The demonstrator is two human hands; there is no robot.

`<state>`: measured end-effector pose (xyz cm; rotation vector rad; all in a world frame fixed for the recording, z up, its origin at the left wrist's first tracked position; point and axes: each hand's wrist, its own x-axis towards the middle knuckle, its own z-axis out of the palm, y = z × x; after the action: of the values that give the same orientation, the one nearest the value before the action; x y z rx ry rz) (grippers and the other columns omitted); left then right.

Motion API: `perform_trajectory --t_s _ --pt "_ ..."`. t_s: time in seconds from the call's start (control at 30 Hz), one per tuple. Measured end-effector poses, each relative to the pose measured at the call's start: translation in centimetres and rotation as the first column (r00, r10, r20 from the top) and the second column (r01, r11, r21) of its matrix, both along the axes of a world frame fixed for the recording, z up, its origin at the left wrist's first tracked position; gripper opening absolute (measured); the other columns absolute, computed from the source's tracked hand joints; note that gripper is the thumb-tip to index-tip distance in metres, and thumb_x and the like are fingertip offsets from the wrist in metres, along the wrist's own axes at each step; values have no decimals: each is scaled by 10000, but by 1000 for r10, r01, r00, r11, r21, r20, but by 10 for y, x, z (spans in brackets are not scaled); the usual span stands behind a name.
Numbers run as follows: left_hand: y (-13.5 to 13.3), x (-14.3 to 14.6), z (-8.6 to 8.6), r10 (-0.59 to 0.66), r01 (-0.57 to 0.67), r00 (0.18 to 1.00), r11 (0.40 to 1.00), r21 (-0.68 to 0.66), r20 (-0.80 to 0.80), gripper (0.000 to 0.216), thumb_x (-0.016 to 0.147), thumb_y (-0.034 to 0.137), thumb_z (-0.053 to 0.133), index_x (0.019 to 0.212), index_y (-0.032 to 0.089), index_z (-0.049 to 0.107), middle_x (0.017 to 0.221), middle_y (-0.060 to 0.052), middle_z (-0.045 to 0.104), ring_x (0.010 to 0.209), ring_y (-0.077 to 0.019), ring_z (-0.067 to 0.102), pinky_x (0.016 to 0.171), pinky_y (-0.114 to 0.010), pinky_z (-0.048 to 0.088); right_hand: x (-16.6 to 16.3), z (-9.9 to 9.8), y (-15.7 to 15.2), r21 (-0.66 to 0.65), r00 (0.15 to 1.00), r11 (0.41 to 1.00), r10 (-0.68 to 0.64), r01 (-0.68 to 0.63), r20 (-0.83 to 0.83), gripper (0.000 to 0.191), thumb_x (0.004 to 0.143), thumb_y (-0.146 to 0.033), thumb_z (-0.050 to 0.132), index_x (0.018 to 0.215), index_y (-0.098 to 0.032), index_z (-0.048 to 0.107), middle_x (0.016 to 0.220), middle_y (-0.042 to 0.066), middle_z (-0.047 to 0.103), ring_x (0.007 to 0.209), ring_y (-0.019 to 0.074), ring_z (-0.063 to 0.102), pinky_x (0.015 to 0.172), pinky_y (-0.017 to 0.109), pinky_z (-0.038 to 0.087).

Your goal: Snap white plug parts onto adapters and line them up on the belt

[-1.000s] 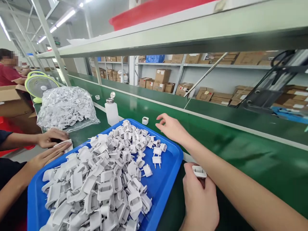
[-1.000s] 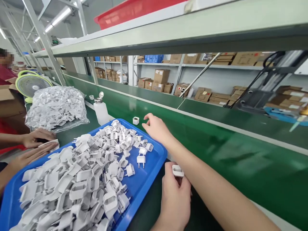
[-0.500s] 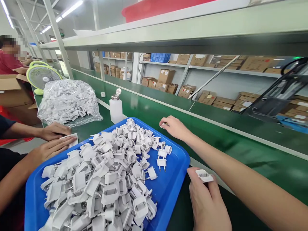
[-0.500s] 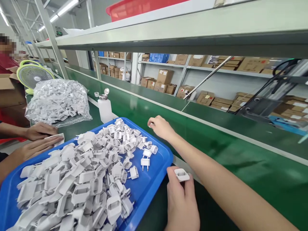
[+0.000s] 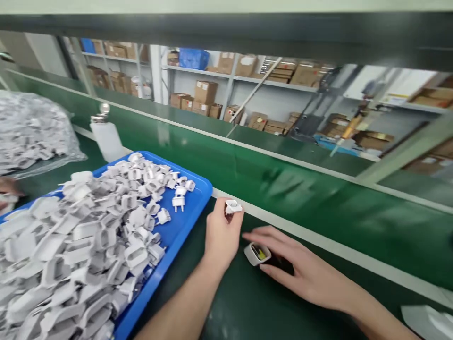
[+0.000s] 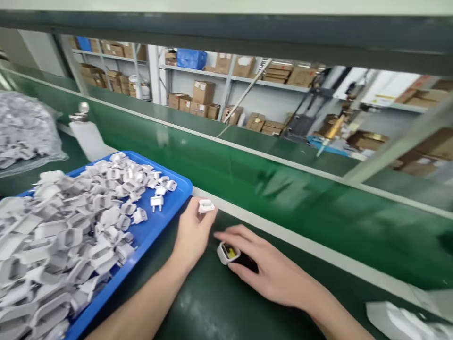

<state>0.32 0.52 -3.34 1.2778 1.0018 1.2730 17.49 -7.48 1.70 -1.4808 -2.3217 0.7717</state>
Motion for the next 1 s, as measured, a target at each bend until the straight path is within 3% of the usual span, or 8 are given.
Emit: perform_trajectory --t_s 0.1,0.17,0.27,0.37,0.53,0.8,0.9,1.0 --pt "-5 1 -3 -121 123 992 991 49 -41 129 905 301 646 917 174 630 807 18 631 706 -108 549 668 -197 425 6 -18 -4 89 941 980 -146 180 -305 375 1023 -374 551 1381 -279 492 1114 82 569 797 164 594 698 306 543" --pt "-11 0 -3 -166 175 980 981 83 -107 190 901 349 657 875 160 657 785 18 620 691 -104 520 645 -195 403 10 -29 -6 171 884 947 -176 272 -432 385 1015 -350 569 1381 -268 478 1101 76 547 805 158 580 701 304 536" --pt "-22 -1 1 -191 235 935 964 120 -300 269 921 392 639 818 147 682 705 16 591 639 -104 482 586 -204 353 10 -36 -10 303 894 922 -87 240 -440 481 990 -330 623 1443 -281 472 1247 104 525 999 199 589 833 350 549" --pt "-32 -3 3 -178 309 864 925 219 -470 262 974 379 561 970 168 717 769 -2 639 666 -127 537 610 -222 393 8 -37 -13 413 902 893 17 181 -432 391 1007 -306 616 1391 -267 559 1289 105 552 1157 221 564 982 388 519" --pt "-39 -10 3 -164 461 778 805 374 -606 357 977 301 524 1318 220 593 1089 -57 662 887 -180 638 753 -277 519 9 -40 -17 501 872 838 65 217 -485 162 1038 -314 579 1092 -201 683 1034 71 661 959 182 621 903 335 532" --pt "-47 -13 -2 -195 498 798 746 442 -571 575 910 218 597 1429 251 351 1182 -78 581 969 -182 628 797 -285 539 1 -40 -21 299 761 907 -35 297 -648 268 918 -359 734 1098 -185 640 1027 50 645 833 152 593 733 282 522" --pt "-48 -12 -1 -186 459 835 754 470 -517 548 919 222 607 1412 268 373 1086 -46 558 902 -157 576 816 -286 515 -3 -38 -17 10 528 928 -203 373 -824 213 946 -379 690 993 -177 641 892 19 654 758 138 611 705 282 531" --pt "-45 -12 1 -225 493 814 756 431 -536 628 873 234 653 1432 282 370 1179 -61 526 1012 -190 536 909 -333 493 -3 -38 -10 -243 218 922 -315 303 -924 305 878 -429 772 957 -170 633 938 37 683 867 171 677 751 298 571"
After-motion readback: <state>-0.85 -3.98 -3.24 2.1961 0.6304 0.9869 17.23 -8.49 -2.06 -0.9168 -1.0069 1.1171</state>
